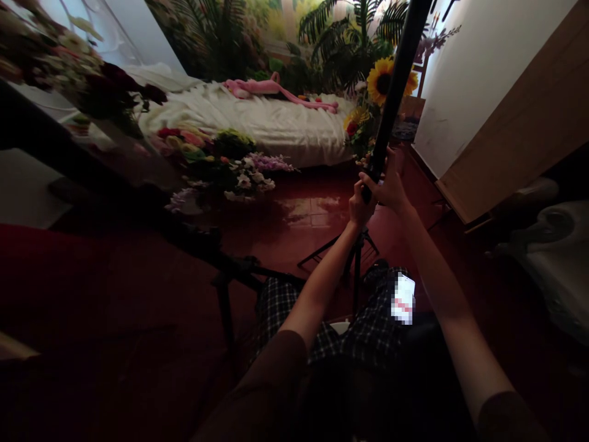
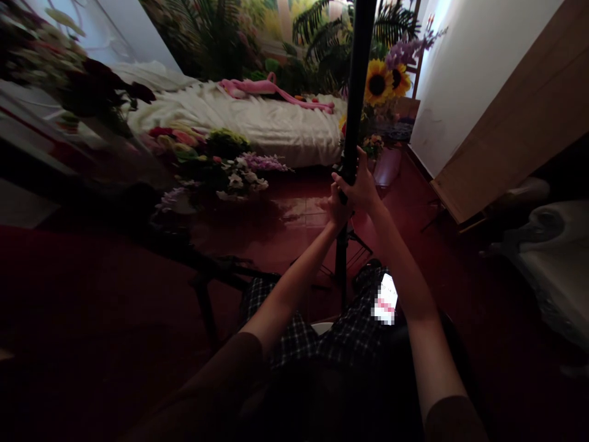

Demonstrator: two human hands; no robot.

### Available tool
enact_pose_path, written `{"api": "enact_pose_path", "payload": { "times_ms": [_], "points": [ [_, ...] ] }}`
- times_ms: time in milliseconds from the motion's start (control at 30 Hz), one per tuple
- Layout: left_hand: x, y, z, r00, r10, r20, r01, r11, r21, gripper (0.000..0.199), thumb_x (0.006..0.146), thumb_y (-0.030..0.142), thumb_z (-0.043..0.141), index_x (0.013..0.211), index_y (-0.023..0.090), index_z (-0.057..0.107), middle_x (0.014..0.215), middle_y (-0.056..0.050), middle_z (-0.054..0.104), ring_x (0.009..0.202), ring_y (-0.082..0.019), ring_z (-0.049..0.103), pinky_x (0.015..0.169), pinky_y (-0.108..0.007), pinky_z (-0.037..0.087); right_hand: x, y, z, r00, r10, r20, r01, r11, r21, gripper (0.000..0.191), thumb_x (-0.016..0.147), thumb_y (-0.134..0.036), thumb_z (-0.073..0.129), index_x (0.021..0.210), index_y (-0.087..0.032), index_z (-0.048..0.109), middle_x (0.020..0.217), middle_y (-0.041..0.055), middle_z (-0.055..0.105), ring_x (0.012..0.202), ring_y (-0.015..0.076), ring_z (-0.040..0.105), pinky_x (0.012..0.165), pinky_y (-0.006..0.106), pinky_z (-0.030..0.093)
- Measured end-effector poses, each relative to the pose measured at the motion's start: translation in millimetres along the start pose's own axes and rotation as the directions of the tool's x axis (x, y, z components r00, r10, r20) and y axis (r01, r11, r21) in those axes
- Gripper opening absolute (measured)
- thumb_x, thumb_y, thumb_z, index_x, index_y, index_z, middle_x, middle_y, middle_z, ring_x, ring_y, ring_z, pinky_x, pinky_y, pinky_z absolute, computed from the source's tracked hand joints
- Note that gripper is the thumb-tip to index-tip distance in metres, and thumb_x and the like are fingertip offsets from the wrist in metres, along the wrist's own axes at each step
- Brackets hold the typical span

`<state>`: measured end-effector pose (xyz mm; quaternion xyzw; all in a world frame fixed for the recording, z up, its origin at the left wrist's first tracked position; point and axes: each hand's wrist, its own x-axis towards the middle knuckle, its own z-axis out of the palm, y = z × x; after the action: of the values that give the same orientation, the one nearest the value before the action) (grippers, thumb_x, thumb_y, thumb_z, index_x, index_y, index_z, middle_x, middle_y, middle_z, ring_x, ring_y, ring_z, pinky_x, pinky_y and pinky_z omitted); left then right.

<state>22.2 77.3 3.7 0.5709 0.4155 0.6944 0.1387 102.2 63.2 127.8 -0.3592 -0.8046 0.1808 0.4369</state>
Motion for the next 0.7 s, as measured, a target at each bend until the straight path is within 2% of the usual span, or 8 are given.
{"api": "enact_pose_path", "payload": {
  "times_ms": [100, 233, 367, 467, 567, 633, 700],
  "points": [
    [-2.7, -1.2, -0.3, 0.999, 0.039, -0.036, -0.038, 0.999, 0.022, 0.036, 0.092, 0.049, 0.050, 0.113, 0.020, 0.057, 0.087, -0.006, 0.071, 0.072, -0.015, 0.067, 0.063, -0.025, 0.048, -30.3, 1.0, -16.0, 0.997, 0.066, -0.041, -0.067, 0.998, -0.012, 0.069, 0.079, -0.059, 0.070, 0.135, -0.029, 0.043, 0.112, 0.0058, 0.067, 0.098, 0.0213, 0.066, 0.081, 0.035, 0.059],
    [-5.6, -0.4, -0.8, 0.998, 0.046, -0.043, -0.044, 0.999, 0.025, 0.038, 0.095, 0.052, 0.044, 0.109, 0.020, 0.059, 0.084, -0.006, 0.070, 0.072, -0.015, 0.067, 0.064, -0.025, 0.048, -69.4, 14.7, -31.3, 0.980, 0.196, 0.041, -0.194, 0.980, -0.048, 0.062, 0.077, -0.061, 0.070, 0.123, -0.025, 0.053, 0.101, 0.0071, 0.069, 0.092, 0.0223, 0.068, 0.082, 0.038, 0.058],
    [-5.8, 2.4, -2.8, 1.000, 0.011, -0.026, -0.011, 1.000, 0.011, 0.037, 0.095, 0.051, 0.044, 0.108, 0.020, 0.059, 0.082, -0.005, 0.069, 0.073, -0.015, 0.066, 0.066, -0.025, 0.048, -85.2, 30.3, -18.7, 0.958, 0.278, 0.072, -0.278, 0.961, -0.007, 0.055, 0.080, -0.067, 0.062, 0.112, -0.023, 0.056, 0.103, 0.0095, 0.068, 0.093, 0.0227, 0.068, 0.082, 0.039, 0.056],
    [-6.4, 4.8, -4.7, 1.000, -0.018, -0.017, 0.018, 1.000, 0.009, 0.037, 0.095, 0.052, 0.045, 0.107, 0.021, 0.059, 0.081, -0.004, 0.068, 0.072, -0.015, 0.066, 0.066, -0.025, 0.048, -84.3, 34.6, 0.3, 0.952, 0.306, 0.016, -0.305, 0.942, 0.139, 0.052, 0.083, -0.070, 0.056, 0.106, -0.023, 0.055, 0.096, 0.0061, 0.068, 0.083, 0.0181, 0.068, 0.074, 0.032, 0.056],
    [-7.5, 6.9, -6.7, 0.999, -0.037, -0.010, 0.037, 0.999, 0.013, 0.036, 0.093, 0.052, 0.047, 0.108, 0.021, 0.059, 0.081, -0.004, 0.067, 0.072, -0.015, 0.065, 0.067, -0.025, 0.047, -79.8, 34.1, 12.9, 0.892, 0.453, 0.000, -0.420, 0.827, 0.374, 0.058, 0.077, -0.070, 0.063, 0.110, -0.024, 0.052, 0.077, -0.0021, 0.066, 0.058, 0.0103, 0.062, 0.051, 0.021, 0.049],
    [-8.1, 8.5, -7.7, 0.999, -0.044, -0.014, 0.044, 0.999, 0.015, 0.036, 0.093, 0.052, 0.048, 0.107, 0.021, 0.059, 0.082, -0.004, 0.067, 0.073, -0.015, 0.065, 0.067, -0.025, 0.047, -77.1, 32.0, 15.2, 0.826, 0.560, 0.061, -0.508, 0.694, 0.510, 0.061, 0.075, -0.065, 0.067, 0.117, -0.024, 0.050, 0.068, -0.0067, 0.063, 0.045, 0.0072, 0.055, 0.040, 0.018, 0.042],
    [-8.6, 10.0, -8.3, 0.999, -0.046, -0.020, 0.046, 0.999, 0.018, 0.036, 0.093, 0.052, 0.048, 0.105, 0.020, 0.060, 0.083, -0.004, 0.067, 0.073, -0.015, 0.065, 0.068, -0.025, 0.047, -74.9, 28.3, 13.9, 0.766, 0.628, 0.139, -0.573, 0.567, 0.592, 0.056, 0.080, -0.057, 0.068, 0.122, -0.024, 0.051, 0.066, -0.0081, 0.063, 0.041, 0.0068, 0.055, 0.036, 0.017, 0.041]
  ]
}}
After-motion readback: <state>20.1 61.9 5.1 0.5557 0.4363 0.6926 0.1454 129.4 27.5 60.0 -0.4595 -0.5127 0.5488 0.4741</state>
